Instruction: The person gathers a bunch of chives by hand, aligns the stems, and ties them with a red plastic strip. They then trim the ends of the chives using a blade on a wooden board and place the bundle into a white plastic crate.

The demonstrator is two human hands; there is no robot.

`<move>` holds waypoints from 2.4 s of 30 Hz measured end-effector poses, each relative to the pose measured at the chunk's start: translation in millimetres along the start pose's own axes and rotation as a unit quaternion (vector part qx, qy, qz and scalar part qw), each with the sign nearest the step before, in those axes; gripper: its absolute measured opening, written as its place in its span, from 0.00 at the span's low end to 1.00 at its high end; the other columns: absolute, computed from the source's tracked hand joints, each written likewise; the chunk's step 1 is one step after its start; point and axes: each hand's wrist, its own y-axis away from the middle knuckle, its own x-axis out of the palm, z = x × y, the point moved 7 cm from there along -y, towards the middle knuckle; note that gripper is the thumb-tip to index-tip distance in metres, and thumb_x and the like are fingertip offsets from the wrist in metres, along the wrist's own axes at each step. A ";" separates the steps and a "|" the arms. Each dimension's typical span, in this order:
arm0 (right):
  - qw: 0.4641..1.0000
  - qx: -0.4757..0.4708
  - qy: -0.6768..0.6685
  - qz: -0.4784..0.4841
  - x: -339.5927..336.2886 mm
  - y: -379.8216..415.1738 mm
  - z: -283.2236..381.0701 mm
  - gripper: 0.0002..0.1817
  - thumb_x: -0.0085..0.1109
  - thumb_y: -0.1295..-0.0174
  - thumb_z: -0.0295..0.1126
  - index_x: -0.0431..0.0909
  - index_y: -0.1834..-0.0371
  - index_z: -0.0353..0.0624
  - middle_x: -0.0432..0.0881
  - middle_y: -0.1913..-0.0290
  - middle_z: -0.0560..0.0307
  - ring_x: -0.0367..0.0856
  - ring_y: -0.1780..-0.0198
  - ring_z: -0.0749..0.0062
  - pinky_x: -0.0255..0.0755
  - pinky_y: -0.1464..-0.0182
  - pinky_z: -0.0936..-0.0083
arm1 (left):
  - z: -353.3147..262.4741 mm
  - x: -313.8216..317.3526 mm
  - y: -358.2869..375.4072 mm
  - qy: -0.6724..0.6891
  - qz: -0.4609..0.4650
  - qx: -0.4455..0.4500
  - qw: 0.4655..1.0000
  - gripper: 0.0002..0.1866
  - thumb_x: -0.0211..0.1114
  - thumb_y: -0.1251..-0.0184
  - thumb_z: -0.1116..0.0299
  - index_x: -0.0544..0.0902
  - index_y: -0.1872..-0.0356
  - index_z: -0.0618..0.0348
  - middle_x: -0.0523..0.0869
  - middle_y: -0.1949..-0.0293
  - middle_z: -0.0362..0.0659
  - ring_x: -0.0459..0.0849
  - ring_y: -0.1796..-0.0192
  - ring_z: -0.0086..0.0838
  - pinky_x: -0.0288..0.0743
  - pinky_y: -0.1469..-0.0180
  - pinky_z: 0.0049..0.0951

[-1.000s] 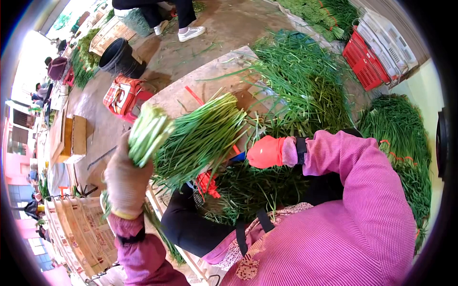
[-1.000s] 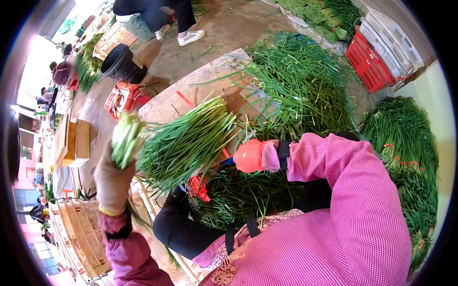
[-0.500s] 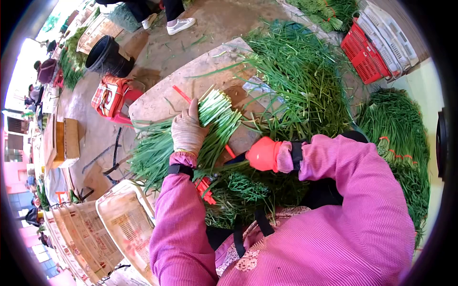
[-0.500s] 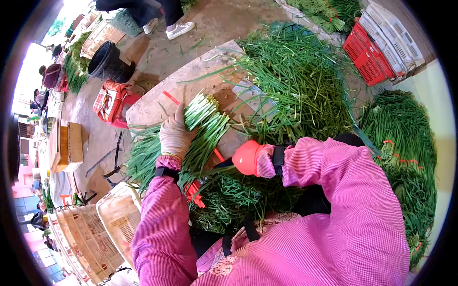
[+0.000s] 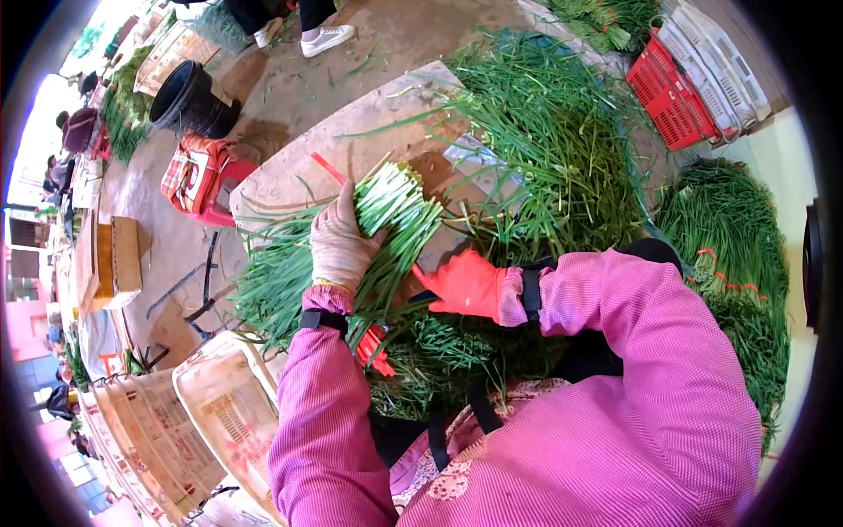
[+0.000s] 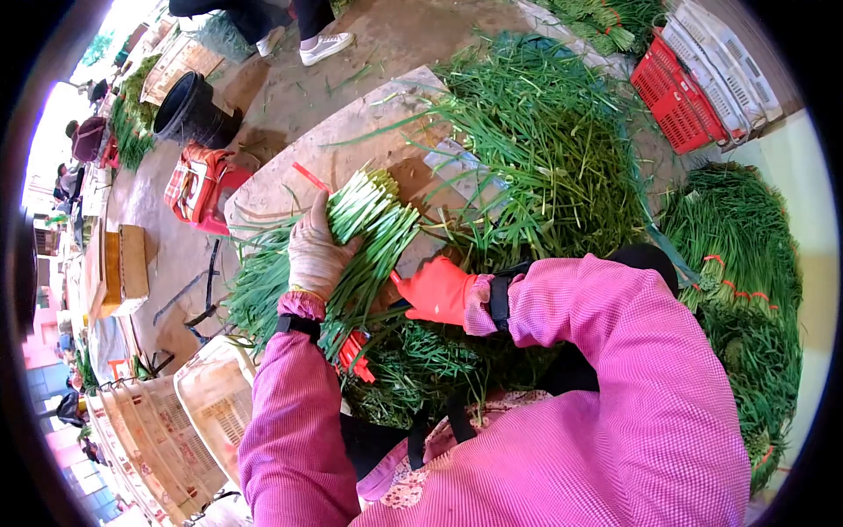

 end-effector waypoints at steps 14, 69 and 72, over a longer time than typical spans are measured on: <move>0.979 -0.119 0.031 -0.164 -44.5 -26.9 31.3 0.04 0.57 0.47 0.35 0.79 0.74 0.49 0.80 0.78 0.61 0.84 0.73 0.63 0.72 0.75 0.62 | 4.5 2.4 -3.1 0.015 0.026 -0.016 0.999 0.48 0.81 0.59 0.57 0.67 0.33 0.57 0.82 0.47 0.51 0.78 0.42 0.45 0.66 0.35 0.44; 0.972 0.043 -0.138 -0.183 -19.9 -34.1 -19.6 0.06 0.59 0.42 0.36 0.80 0.74 0.51 0.80 0.75 0.55 0.83 0.72 0.54 0.74 0.74 0.58 | 2.7 8.9 14.2 -0.006 0.052 -0.053 0.997 0.50 0.78 0.57 0.58 0.62 0.30 0.56 0.78 0.41 0.48 0.73 0.36 0.41 0.58 0.30 0.48; 0.968 0.090 -0.163 -0.170 -22.1 -36.8 -21.2 0.09 0.57 0.40 0.40 0.81 0.72 0.50 0.84 0.73 0.55 0.85 0.69 0.54 0.76 0.71 0.56 | -18.3 15.5 27.3 -0.015 -0.005 0.009 1.000 0.46 0.77 0.57 0.60 0.64 0.33 0.57 0.71 0.35 0.50 0.68 0.32 0.46 0.56 0.28 0.49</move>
